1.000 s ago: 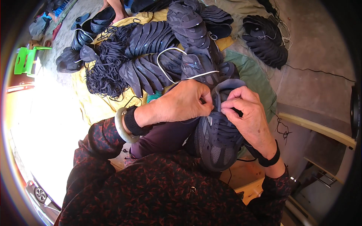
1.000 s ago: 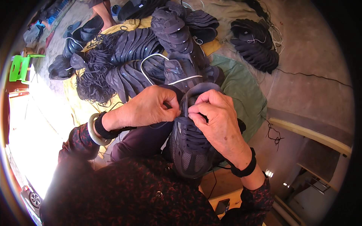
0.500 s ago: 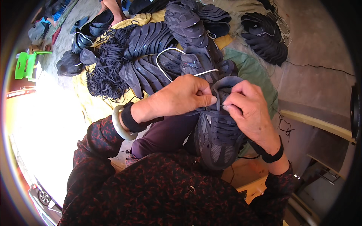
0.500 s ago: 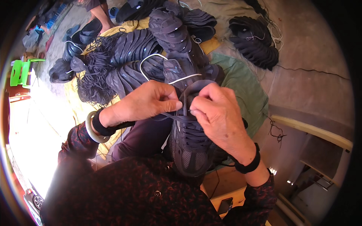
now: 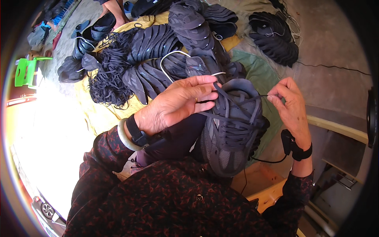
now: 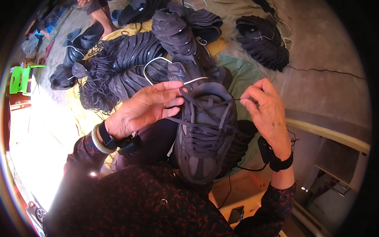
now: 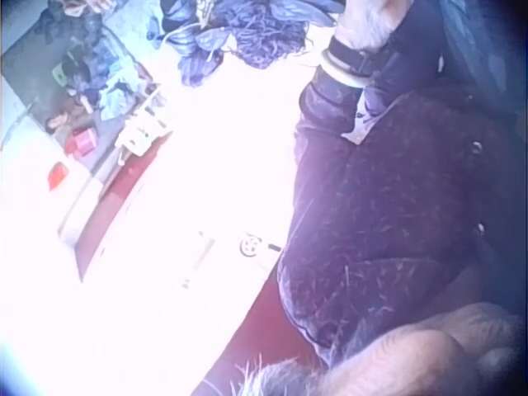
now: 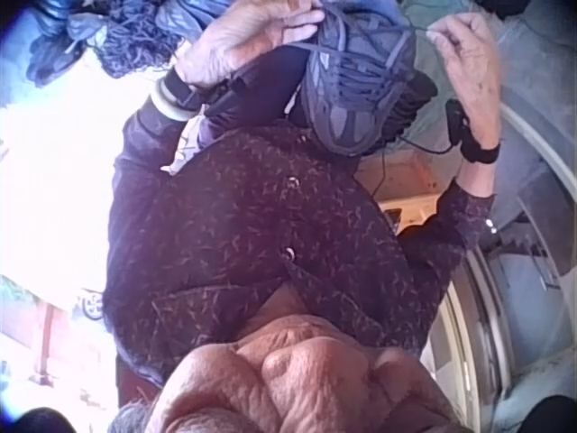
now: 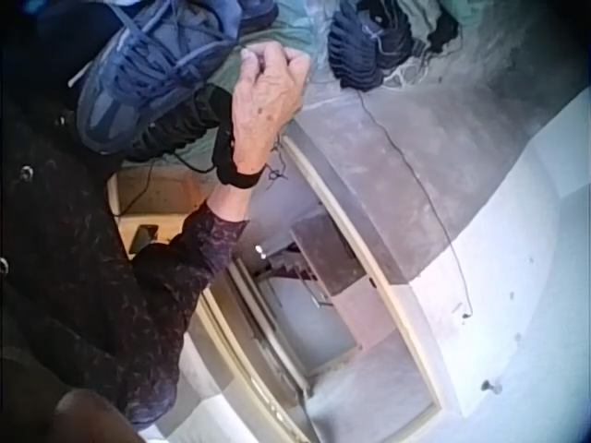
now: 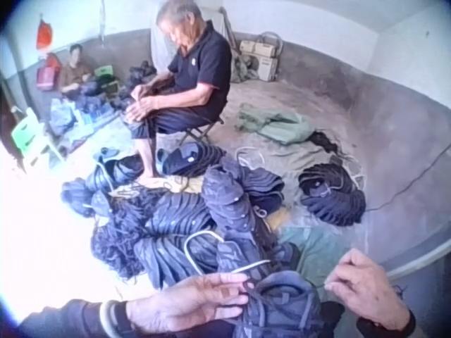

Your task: Lacing shoelaces on newly manufactured shoe uppers or sports shoes, and inspecting components.

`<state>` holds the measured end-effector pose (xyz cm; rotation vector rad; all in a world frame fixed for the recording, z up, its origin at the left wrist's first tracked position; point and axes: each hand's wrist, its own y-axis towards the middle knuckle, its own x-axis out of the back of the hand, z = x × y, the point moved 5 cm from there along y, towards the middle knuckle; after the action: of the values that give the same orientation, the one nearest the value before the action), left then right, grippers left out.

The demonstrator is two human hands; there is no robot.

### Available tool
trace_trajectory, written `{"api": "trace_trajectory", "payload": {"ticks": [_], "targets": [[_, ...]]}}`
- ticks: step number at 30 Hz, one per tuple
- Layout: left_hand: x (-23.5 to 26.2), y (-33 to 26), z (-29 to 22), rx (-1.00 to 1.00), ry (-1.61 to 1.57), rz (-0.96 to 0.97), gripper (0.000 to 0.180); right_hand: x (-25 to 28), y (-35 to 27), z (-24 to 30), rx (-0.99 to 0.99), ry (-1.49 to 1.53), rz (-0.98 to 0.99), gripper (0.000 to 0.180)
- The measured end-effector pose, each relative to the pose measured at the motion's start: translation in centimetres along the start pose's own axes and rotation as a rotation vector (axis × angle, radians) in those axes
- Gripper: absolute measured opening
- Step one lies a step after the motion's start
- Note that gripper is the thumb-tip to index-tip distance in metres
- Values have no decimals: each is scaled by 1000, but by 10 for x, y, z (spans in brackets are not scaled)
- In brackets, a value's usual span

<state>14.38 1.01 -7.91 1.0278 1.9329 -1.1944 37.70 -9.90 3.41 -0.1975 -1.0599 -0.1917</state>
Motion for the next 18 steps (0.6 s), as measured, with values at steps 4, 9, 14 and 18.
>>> {"api": "trace_trajectory", "payload": {"ticks": [4, 9, 14, 18], "targets": [[10, -10, 7, 61, 79, -45, 37, 1, 3, -8, -14, 48, 21, 8], [11, -11, 10, -16, 207, -36, 35, -1, 2, -17, -105, 68, 52, 7], [7, -13, 5, -59, 572, -64, 34, -8, -3, -14, -84, 79, 56, 13], [12, -20, 3, 7, 941, -30, 32, -2, 0, -6, -154, 138, -59, 17]]}}
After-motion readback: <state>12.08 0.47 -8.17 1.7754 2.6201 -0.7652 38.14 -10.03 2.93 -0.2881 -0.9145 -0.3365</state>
